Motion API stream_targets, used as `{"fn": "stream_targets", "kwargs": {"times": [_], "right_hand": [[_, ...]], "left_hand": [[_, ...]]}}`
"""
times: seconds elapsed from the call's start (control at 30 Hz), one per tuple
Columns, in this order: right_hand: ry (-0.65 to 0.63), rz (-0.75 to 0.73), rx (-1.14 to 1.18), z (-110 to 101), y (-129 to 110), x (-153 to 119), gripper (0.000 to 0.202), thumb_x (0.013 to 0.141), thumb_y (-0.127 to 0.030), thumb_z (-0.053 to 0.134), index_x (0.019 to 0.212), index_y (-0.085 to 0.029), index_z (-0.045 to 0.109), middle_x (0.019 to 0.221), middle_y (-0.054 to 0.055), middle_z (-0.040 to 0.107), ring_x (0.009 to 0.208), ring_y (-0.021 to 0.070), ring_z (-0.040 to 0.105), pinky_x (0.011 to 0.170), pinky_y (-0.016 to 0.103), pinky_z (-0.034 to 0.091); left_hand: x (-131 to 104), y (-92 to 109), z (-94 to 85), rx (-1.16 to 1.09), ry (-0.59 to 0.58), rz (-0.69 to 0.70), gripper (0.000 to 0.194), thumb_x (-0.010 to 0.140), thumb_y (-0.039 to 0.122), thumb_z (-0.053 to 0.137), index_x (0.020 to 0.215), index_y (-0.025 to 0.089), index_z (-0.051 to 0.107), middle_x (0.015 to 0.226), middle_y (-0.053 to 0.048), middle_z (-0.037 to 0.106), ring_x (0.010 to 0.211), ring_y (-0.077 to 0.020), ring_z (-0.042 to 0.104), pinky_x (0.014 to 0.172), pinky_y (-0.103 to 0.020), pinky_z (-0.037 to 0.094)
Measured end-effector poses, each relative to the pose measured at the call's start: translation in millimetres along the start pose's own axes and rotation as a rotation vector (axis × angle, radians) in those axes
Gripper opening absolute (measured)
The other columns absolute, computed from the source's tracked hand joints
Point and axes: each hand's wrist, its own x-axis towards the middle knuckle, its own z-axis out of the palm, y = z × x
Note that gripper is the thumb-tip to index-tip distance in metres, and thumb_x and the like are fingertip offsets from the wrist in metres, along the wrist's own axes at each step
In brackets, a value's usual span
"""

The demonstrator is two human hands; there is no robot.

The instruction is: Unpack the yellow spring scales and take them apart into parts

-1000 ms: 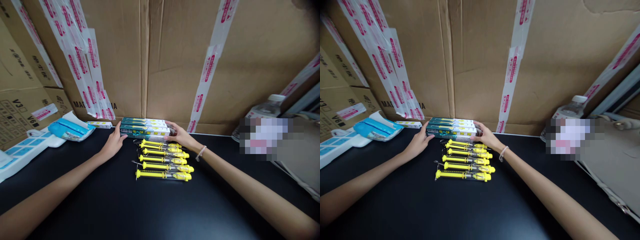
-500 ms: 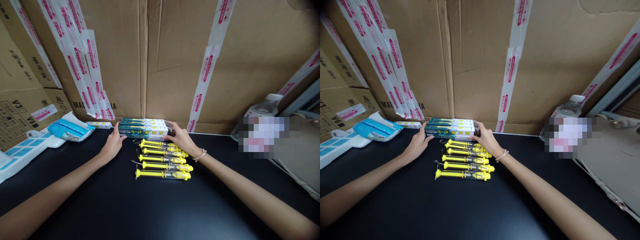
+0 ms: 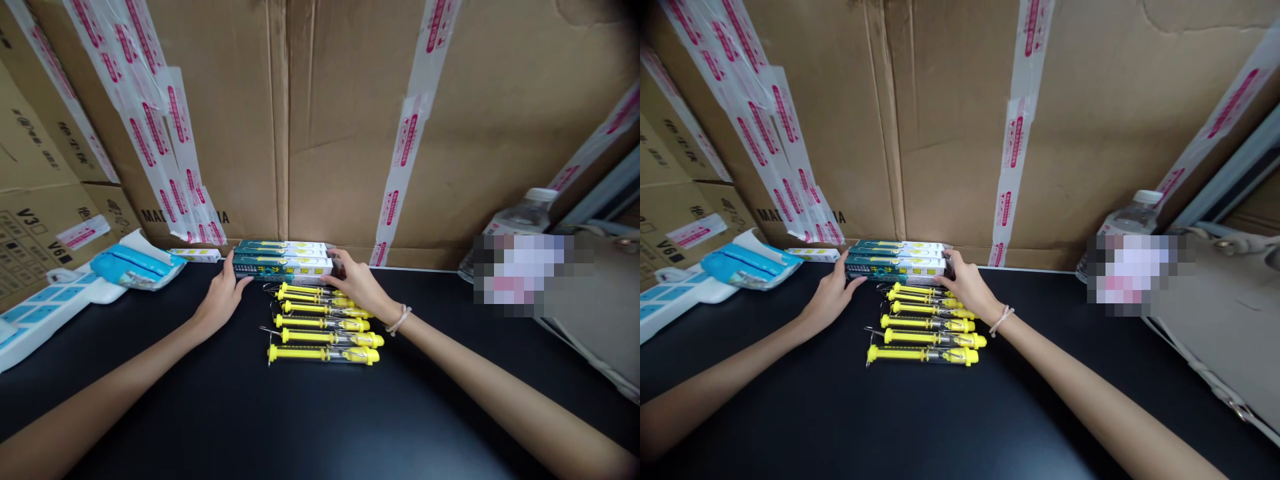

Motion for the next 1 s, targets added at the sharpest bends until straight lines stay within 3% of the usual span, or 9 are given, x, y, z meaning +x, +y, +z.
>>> {"fn": "stream_targets", "kwargs": {"times": [0.37,0.67,0.8,0.9,1.0], "right_hand": [[-0.015,0.017,0.074,2,5,4,0.057,0.084,-0.037,0.071,0.135,-0.017,0.053,0.076,0.001,0.070,0.067,0.0221,0.066,0.067,0.035,0.053],[-0.009,0.032,0.134,2,6,2,0.061,0.082,-0.034,0.074,0.136,-0.024,0.048,0.094,0.002,0.076,0.076,0.0230,0.072,0.073,0.039,0.059],[0.002,0.039,0.102,2,5,1,0.062,0.083,-0.034,0.073,0.138,-0.022,0.048,0.085,0.001,0.075,0.072,0.0240,0.072,0.071,0.040,0.059],[0.051,0.026,0.068,1,2,-5,0.062,0.087,-0.034,0.069,0.143,-0.021,0.045,0.106,0.009,0.076,0.086,0.0273,0.074,0.079,0.043,0.060],[0.122,-0.003,0.040,-4,-1,-21,0.055,0.094,-0.037,0.061,0.144,-0.022,0.045,0.128,0.013,0.070,0.107,0.0300,0.071,0.087,0.043,0.060]], "left_hand": [[4,-8,-0.1,-0.106,0.007,-0.036,0.069,0.093,0.041,0.057,0.152,0.015,0.031,0.123,-0.015,0.072,0.112,-0.0290,0.070,0.099,-0.046,0.054],[5,-11,2.5,-0.179,-0.005,-0.058,0.070,0.092,0.043,0.058,0.152,0.017,0.032,0.129,-0.015,0.069,0.118,-0.0289,0.067,0.103,-0.047,0.052],[4,-7,1.7,-0.191,0.012,-0.083,0.086,0.091,0.049,0.060,0.159,0.018,0.016,0.146,-0.020,0.055,0.132,-0.0318,0.057,0.108,-0.048,0.047],[4,-5,0.6,-0.198,0.034,-0.104,0.098,0.089,0.055,0.062,0.160,0.021,0.004,0.151,-0.022,0.049,0.137,-0.0336,0.051,0.110,-0.048,0.045],[5,-5,0.4,-0.201,0.040,-0.096,0.097,0.088,0.058,0.064,0.159,0.022,0.009,0.148,-0.022,0.051,0.136,-0.0355,0.052,0.110,-0.050,0.045]]}}
